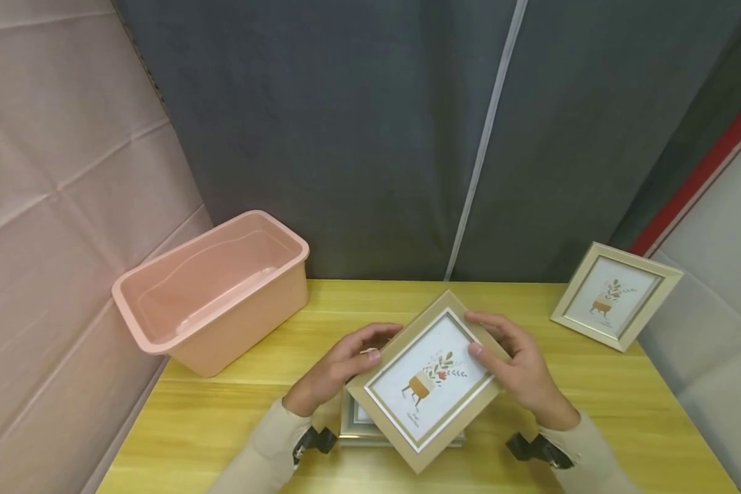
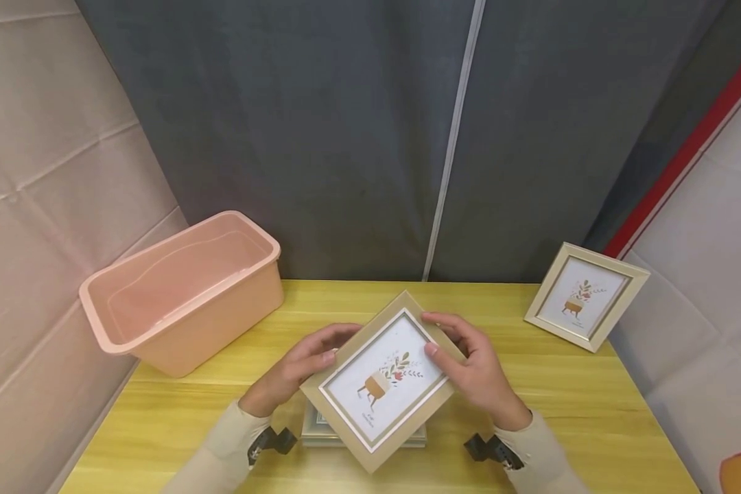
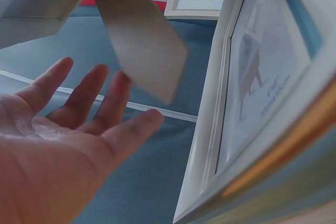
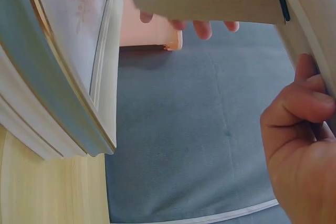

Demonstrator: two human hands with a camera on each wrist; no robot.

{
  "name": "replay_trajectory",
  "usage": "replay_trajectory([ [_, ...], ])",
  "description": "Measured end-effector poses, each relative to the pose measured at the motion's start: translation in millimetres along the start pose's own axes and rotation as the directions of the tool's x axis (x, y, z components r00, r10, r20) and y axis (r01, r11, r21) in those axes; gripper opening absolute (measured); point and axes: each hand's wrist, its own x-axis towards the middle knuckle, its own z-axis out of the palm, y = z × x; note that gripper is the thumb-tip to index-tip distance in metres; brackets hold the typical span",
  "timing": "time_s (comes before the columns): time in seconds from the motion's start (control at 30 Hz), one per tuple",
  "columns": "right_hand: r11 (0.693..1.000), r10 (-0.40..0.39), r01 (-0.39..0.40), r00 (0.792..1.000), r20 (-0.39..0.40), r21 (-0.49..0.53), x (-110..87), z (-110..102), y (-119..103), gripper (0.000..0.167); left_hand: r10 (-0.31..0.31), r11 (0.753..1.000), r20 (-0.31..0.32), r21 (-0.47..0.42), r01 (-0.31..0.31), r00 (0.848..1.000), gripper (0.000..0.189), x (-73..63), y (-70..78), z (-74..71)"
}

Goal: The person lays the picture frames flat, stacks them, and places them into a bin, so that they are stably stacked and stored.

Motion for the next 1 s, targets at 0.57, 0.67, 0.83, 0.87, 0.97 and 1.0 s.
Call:
replay_trajectory([
  [0.57,1.0,0.009,-0.011,0.994,-0.11,-0.017,-4.3,15.2,11.9,0.046,-0.013,0.993,-0.23,0.113,0.04,0.973,0.042,-12.3,-0.1,2.3],
  [0.67,0.999,0.028,-0.03,0.988,-0.155,-0.012,-4.5,17.7,13.7,0.046,-0.024,0.994,-0.254,0.097,0.05,0.967,0.043,-15.1,-0.6,4.3],
  [0.83,0.998,0.056,-0.056,0.98,-0.189,0.005,-6.1,21.0,16.0,0.046,-0.017,0.993,-0.322,0.102,0.052,0.947,0.05,-25.0,-0.7,9.3],
  [0.87,0.998,0.062,-0.062,0.979,-0.197,0.005,-6.7,21.7,16.3,0.046,-0.014,0.993,-0.335,0.106,0.053,0.942,0.051,-27.4,-0.3,10.6],
  [0.97,0.996,0.086,-0.086,0.972,-0.22,0.012,-8.4,23.9,17.6,0.046,0.002,0.994,-0.355,0.103,0.037,0.935,0.057,-35.1,0.5,14.2],
  [1.0,0.995,0.094,-0.094,0.969,-0.23,0.011,-8.8,24.7,18.1,0.046,0.01,0.995,-0.357,0.094,0.026,0.934,0.059,-37.3,0.6,15.2],
])
